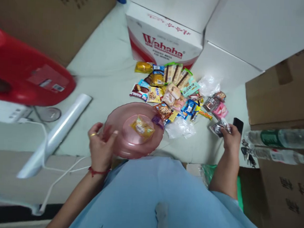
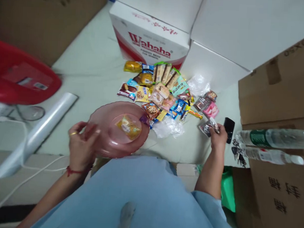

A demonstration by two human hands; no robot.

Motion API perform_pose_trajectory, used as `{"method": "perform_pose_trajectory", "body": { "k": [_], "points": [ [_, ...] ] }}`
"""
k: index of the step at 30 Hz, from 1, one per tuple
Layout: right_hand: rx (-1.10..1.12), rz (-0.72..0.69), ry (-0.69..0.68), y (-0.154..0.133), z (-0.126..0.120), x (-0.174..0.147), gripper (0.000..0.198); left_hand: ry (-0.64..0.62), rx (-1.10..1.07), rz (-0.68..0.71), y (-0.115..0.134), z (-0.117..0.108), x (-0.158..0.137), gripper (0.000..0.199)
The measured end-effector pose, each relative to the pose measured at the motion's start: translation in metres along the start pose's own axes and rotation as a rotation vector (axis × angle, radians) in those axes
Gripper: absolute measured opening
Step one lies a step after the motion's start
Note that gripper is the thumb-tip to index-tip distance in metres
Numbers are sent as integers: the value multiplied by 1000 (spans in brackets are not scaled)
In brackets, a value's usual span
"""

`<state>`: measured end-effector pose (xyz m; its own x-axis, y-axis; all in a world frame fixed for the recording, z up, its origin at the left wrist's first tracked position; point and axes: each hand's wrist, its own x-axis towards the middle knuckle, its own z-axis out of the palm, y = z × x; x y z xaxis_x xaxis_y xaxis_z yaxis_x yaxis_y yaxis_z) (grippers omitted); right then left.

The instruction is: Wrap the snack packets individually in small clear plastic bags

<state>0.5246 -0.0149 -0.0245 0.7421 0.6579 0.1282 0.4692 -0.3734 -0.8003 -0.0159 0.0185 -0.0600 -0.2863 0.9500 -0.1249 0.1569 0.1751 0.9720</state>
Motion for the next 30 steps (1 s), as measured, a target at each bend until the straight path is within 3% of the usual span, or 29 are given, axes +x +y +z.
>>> {"method": "perform_pose_trajectory", "body": {
  "k": [2,5,9,11,14,16,18,20,22,27,30],
  "points": [
    [143,-25,-98,-28,2,-11,55,99,23,-54,2,7,-2,65],
    [216,-194,-491,-98,24,-44,55,85,13,-66,4,13,-1,53],
    [143,-684,-1144,-191,93,-113,48,98,-3,-63,3,12,0,46],
    [32,-885,-1309,-217,133,-152,52,96,-24,-59,4,11,-2,47],
    [-334,-993,-1349,-231,180,-201,48,166,17,53,11,8,-10,48],
    [-484,-1035,-1302,-229,196,-221,35,245,144,239,21,4,-18,46],
    [-559,-1113,-1208,-224,203,-231,30,241,299,447,34,0,-24,38],
    [-576,-1183,-1135,-219,203,-235,30,90,414,583,47,-1,-24,24],
    [-545,-1206,-1113,-216,201,-236,29,-108,450,628,60,0,-16,20],
    [-354,-1270,-1109,-216,174,-224,26,-467,459,630,76,17,22,41],
    [-62,-1139,-1164,-206,139,-189,23,-635,639,687,70,30,35,52]
  ]
}}
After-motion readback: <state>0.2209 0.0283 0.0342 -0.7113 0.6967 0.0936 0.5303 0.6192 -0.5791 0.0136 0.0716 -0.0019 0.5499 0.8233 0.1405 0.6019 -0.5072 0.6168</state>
